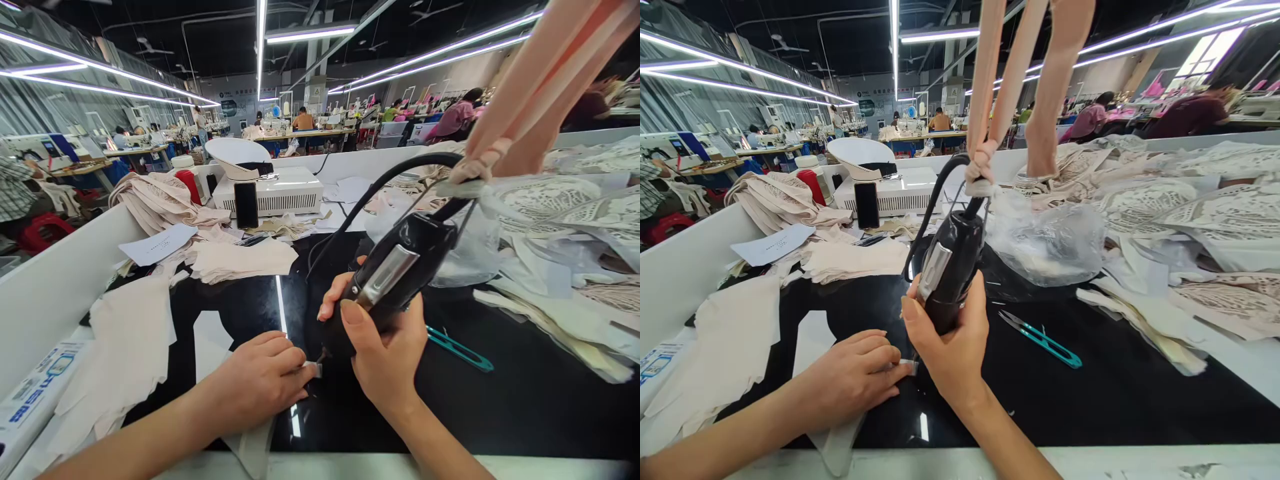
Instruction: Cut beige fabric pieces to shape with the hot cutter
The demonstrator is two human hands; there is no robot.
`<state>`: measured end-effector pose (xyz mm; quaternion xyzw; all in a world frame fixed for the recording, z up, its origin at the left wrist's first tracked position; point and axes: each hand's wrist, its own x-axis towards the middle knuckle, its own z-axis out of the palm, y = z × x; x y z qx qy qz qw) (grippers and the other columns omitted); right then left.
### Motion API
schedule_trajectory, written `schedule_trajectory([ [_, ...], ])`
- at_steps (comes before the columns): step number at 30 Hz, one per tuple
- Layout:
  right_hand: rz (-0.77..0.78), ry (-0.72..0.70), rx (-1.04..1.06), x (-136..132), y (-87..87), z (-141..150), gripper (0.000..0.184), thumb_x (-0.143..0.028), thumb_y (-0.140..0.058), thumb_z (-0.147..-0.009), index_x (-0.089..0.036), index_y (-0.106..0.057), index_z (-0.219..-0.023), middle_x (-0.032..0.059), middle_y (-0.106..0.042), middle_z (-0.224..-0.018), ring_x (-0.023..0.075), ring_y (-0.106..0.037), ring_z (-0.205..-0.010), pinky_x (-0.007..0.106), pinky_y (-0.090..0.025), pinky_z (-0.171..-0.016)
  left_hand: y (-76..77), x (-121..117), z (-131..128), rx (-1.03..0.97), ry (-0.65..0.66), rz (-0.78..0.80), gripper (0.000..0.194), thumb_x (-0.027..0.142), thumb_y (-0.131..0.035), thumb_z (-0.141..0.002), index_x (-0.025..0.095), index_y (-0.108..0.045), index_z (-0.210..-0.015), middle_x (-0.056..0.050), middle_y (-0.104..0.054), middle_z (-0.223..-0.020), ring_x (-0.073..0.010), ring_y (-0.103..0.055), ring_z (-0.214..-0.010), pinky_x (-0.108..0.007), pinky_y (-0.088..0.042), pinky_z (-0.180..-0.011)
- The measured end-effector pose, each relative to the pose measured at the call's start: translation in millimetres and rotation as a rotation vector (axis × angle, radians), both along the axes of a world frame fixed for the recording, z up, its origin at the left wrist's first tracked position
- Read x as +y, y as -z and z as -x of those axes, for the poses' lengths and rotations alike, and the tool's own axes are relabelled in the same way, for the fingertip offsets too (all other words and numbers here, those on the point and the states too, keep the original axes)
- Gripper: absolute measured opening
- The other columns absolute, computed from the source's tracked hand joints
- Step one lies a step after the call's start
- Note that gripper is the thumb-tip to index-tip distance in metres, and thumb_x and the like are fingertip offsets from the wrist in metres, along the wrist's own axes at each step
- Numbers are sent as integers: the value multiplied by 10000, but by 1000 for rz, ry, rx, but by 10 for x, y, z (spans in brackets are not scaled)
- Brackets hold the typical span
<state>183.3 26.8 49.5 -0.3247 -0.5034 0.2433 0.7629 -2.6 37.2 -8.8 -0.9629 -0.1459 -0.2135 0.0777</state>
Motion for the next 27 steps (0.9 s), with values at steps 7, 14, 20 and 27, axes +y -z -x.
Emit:
schedule_trajectory([
  [7,12,15,-7,-6,-3,-12,321,-392,-861,-868,-263,-616,-1028,-52,-760,-793,135,-680,-537,263,-608,-532,-21,-27,22,23,-32,24,200,307,-558,-1148,155,-654,-1236,-22,-694,-966,-196,-680,-886,-341,-609,-966],
  [14,8,17,9,3,-4,-7,309,-369,-863,-857,-265,-621,-1020,-53,-753,-789,141,-678,-537,272,-604,-523,4,-34,35,39,-40,38,208,302,-551,-1151,156,-650,-1261,-37,-702,-1004,-194,-693,-926,-347,-615,-974],
  [20,-5,11,66,6,-26,-23,359,-455,-897,-858,-276,-640,-1033,-57,-736,-796,138,-673,-536,275,-591,-525,-3,-45,29,26,-40,58,214,284,-520,-1160,146,-654,-1253,-43,-696,-1005,-206,-685,-929,-367,-616,-957],
  [27,-1,-17,44,-5,-11,-9,368,-482,-889,-873,-281,-629,-1039,-62,-733,-797,146,-678,-543,279,-589,-518,18,-45,28,60,-52,52,204,301,-590,-1137,148,-653,-1257,-50,-693,-1018,-202,-685,-934,-361,-614,-959],
])
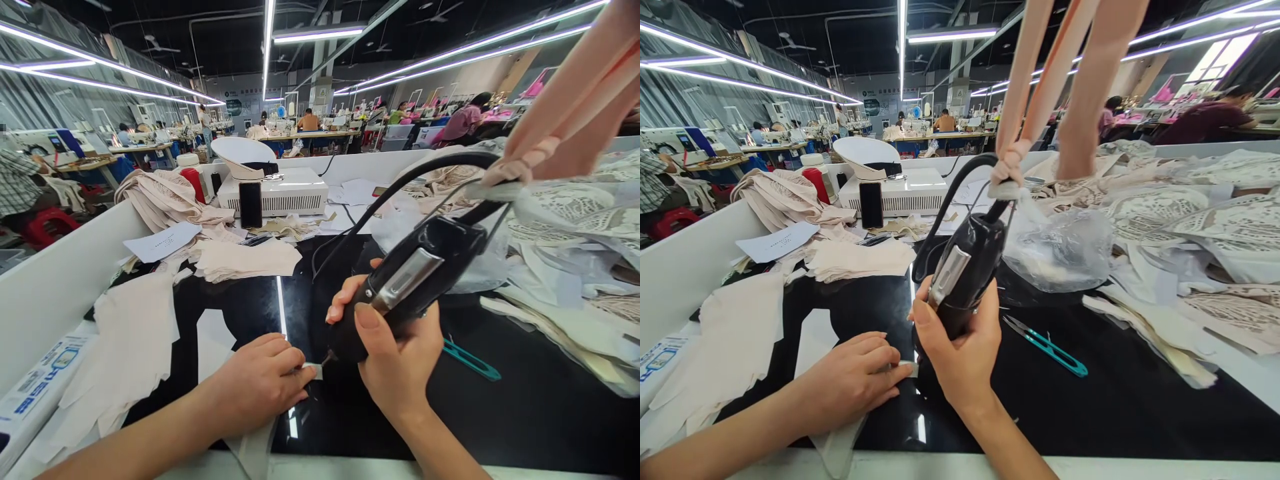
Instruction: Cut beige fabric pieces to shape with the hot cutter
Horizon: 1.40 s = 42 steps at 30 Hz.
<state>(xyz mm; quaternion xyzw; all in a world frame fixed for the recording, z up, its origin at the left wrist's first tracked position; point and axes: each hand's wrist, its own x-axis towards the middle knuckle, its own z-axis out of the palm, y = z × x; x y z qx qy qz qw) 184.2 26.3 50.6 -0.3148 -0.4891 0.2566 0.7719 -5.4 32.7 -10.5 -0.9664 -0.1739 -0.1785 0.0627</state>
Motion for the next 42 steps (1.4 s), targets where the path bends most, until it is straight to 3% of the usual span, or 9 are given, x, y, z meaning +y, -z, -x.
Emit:
schedule_trajectory([
  [9,0,50,-52,7,18,15,296,-453,-848,-914,-270,-644,-1023,-53,-729,-772,142,-671,-529,274,-584,-514,2,1,-15,-31,11,-12,203,283,-576,-1139,145,-661,-1261,-48,-694,-1009,-207,-677,-920,-356,-612,-939],
  [21,-9,-30,-15,-98,-2,5,338,-462,-878,-898,-279,-621,-1021,-48,-730,-806,137,-680,-546,258,-593,-511,-11,2,-8,-41,19,-10,245,269,-493,-1163,138,-675,-1261,-53,-696,-991,-209,-654,-897,-358,-609,-944],
  [29,21,-21,-33,-124,24,-13,283,-420,-865,-917,-272,-645,-1017,-41,-740,-812,130,-695,-553,240,-606,-520,-39,-5,13,-57,22,56,208,261,-551,-1134,153,-673,-1264,-52,-699,-1014,-213,-668,-903,-354,-612,-923],
  [35,15,-56,-5,-167,25,-58,319,-425,-901,-894,-292,-675,-1075,-55,-756,-831,111,-707,-569,209,-613,-548,-66,-36,59,-52,2,121,173,258,-556,-1122,170,-702,-1154,-60,-705,-1011,-203,-684,-882,-345,-608,-910],
  [42,-8,-64,-14,-182,26,-69,303,-430,-900,-903,-284,-670,-1037,-53,-760,-847,107,-705,-582,218,-609,-556,-46,-104,105,-80,1,92,175,205,-524,-1128,158,-687,-1169,-64,-700,-1024,-202,-685,-905,-353,-606,-931],
])
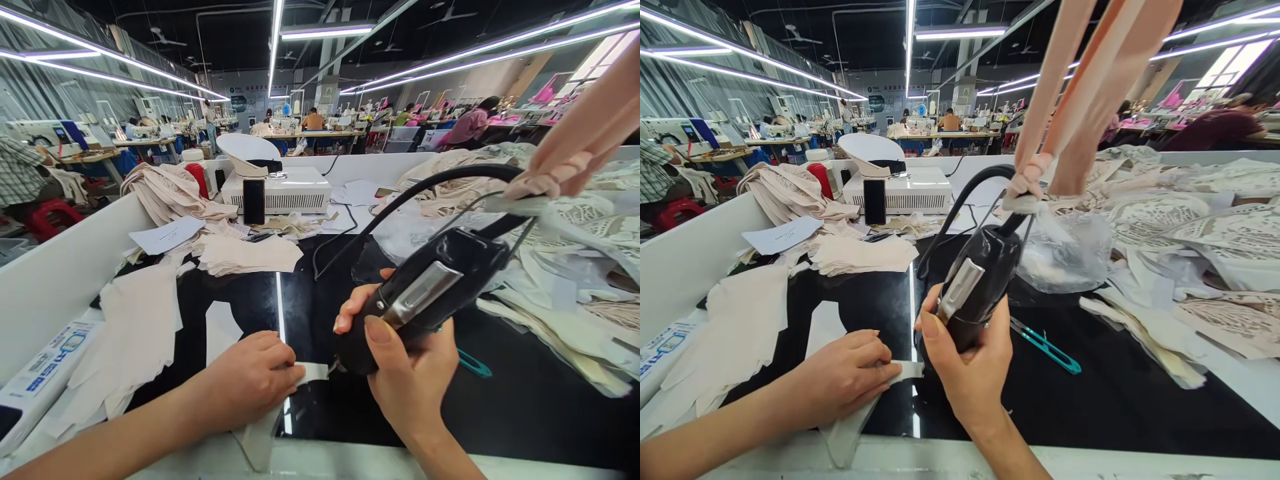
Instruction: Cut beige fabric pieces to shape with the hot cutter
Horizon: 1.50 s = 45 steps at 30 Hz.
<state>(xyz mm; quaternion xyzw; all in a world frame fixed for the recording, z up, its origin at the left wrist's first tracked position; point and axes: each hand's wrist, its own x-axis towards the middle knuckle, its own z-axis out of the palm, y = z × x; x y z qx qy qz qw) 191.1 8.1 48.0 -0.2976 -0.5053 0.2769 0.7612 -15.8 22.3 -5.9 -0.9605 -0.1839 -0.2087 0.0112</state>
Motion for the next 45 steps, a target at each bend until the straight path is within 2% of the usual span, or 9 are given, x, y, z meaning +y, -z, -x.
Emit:
schedule_trajectory([
  [8,16,-7,-7,-1,25,-18,382,-417,-892,-913,-309,-675,-1208,-54,-755,-852,120,-703,-598,245,-620,-581,59,-9,-16,-50,-34,-114,195,180,-484,-1148,159,-677,-1156,-37,-709,-960,-176,-704,-859,-343,-600,-980],
  [15,27,30,-1,43,-26,-13,372,-422,-896,-899,-311,-686,-1185,-64,-742,-827,139,-686,-590,278,-607,-580,76,-24,-26,-88,-44,-143,187,178,-489,-1150,165,-675,-1144,-24,-722,-958,-172,-707,-838,-354,-604,-1003],
  [19,9,23,25,112,-52,65,348,-429,-882,-911,-317,-682,-1173,-74,-730,-813,136,-670,-583,279,-591,-584,76,-28,-40,-110,-47,-141,199,172,-481,-1151,161,-680,-1133,-24,-724,-945,-173,-705,-830,-334,-614,-957],
  [25,18,-35,32,153,4,181,378,-448,-879,-911,-318,-665,-1193,-71,-729,-822,132,-669,-592,274,-572,-581,69,-48,-41,-126,-52,-146,202,173,-484,-1151,168,-685,-1129,-23,-732,-946,-171,-709,-835,-341,-605,-991],
  [34,12,-31,-2,165,54,226,355,-445,-850,-934,-303,-642,-1184,-62,-723,-834,141,-656,-588,291,-574,-571,97,-46,-24,-106,-51,-128,153,175,-529,-1136,166,-677,-1175,-16,-731,-975,-176,-710,-875,-382,-591,-1070],
  [38,41,-30,-11,167,33,217,312,-402,-832,-952,-297,-637,-1173,-58,-725,-821,143,-653,-589,288,-564,-567,89,-45,-23,-95,-50,-122,172,184,-510,-1144,164,-679,-1170,-30,-733,-986,-178,-705,-884,-369,-598,-1054],
  [45,12,21,18,119,-37,110,356,-401,-866,-912,-294,-646,-1170,-63,-723,-807,147,-662,-575,296,-575,-574,75,-45,-19,-78,-50,-126,207,171,-466,-1155,162,-673,-1167,-44,-731,-990,-179,-700,-894,-370,-600,-1043],
])
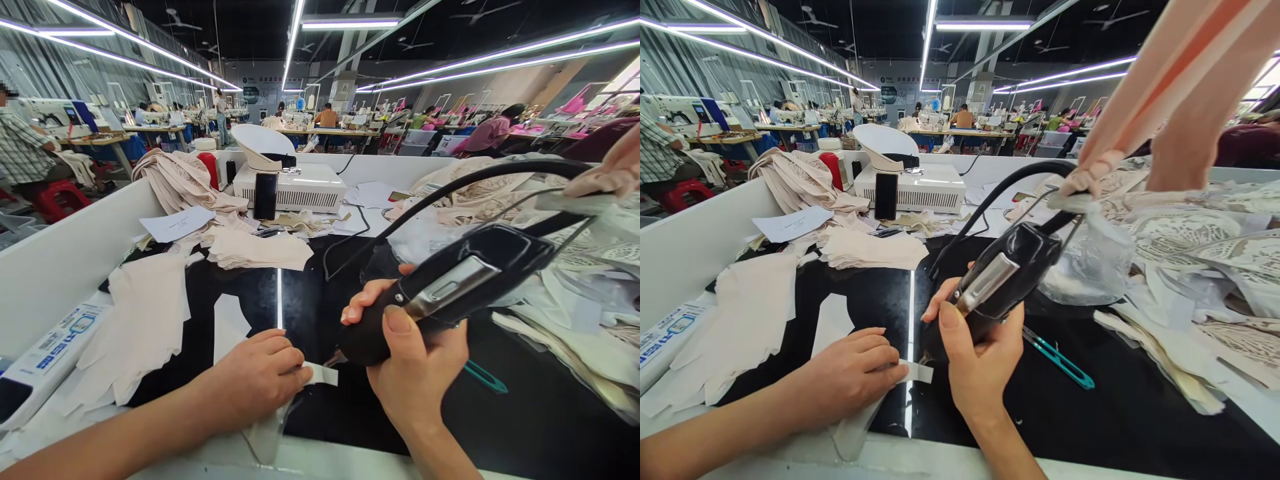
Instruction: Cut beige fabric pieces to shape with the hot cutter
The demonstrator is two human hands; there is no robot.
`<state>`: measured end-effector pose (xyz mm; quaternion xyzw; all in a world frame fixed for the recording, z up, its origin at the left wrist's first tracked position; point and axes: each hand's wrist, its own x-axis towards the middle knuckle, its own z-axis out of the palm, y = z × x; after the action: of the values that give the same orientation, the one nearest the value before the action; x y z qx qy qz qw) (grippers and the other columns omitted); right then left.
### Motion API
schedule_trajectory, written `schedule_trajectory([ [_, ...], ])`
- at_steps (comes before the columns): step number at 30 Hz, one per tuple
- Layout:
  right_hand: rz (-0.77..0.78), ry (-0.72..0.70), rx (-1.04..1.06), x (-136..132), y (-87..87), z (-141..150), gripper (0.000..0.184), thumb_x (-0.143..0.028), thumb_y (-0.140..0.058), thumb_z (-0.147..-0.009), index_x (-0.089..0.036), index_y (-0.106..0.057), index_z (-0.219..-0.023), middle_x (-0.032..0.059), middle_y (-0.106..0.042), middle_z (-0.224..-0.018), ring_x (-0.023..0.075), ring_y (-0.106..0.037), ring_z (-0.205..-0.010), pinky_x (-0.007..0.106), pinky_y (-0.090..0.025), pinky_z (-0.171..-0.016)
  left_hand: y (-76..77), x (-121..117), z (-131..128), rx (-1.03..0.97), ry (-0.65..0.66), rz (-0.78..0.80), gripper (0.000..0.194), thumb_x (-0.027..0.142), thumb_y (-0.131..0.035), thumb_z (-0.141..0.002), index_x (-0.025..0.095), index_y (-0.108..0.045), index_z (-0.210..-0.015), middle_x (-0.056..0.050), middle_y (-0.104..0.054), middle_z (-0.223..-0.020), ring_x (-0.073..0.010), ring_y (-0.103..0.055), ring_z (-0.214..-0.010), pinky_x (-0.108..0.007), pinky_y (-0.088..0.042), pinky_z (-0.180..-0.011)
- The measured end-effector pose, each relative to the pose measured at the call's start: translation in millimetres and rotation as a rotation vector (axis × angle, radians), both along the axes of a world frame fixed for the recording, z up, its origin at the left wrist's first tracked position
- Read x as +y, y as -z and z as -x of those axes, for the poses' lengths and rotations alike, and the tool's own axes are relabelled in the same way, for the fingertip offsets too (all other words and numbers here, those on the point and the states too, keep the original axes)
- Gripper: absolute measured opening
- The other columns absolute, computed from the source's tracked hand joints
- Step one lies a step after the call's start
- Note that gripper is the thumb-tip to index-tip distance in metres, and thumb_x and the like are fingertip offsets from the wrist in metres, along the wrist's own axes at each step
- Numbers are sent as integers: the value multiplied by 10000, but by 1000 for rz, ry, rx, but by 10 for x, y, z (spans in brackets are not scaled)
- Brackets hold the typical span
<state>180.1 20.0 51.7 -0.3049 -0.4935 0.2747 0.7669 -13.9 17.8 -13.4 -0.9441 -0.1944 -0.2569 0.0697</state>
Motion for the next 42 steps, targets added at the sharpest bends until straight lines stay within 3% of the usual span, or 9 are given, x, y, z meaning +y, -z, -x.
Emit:
schedule_trajectory([
  [8,9,31,-45,-10,21,11,335,-390,-843,-923,-293,-625,-1158,-64,-714,-798,154,-669,-553,308,-576,-553,-12,-4,-11,-20,2,-14,190,146,-477,-1145,157,-666,-1151,-39,-727,-972,-185,-698,-864,-373,-614,-994],
  [21,44,-51,20,-143,5,92,393,-459,-880,-885,-306,-658,-1171,-55,-700,-792,171,-670,-558,302,-555,-501,-11,5,39,47,19,36,176,122,-567,-1103,155,-672,-1240,-54,-735,-1037,-194,-709,-955,-399,-574,-1105],
  [26,46,-50,13,-137,34,101,377,-437,-869,-905,-309,-654,-1187,-53,-706,-801,165,-674,-565,303,-569,-523,-1,14,30,60,21,27,185,123,-532,-1117,146,-681,-1224,-63,-727,-1005,-195,-706,-938,-364,-611,-1015],
  [33,11,-3,39,-134,-7,27,346,-404,-870,-898,-303,-670,-1161,-57,-695,-788,166,-667,-554,318,-587,-538,-15,7,34,46,17,18,166,141,-549,-1113,159,-672,-1223,-50,-740,-1041,-194,-704,-944,-410,-578,-1114],
  [42,34,3,14,-157,37,1,361,-403,-865,-908,-306,-657,-1186,-55,-707,-808,167,-674,-574,319,-582,-560,0,13,35,18,17,6,192,159,-504,-1137,163,-682,-1209,-51,-745,-1026,-192,-709,-932,-403,-590,-1097],
])
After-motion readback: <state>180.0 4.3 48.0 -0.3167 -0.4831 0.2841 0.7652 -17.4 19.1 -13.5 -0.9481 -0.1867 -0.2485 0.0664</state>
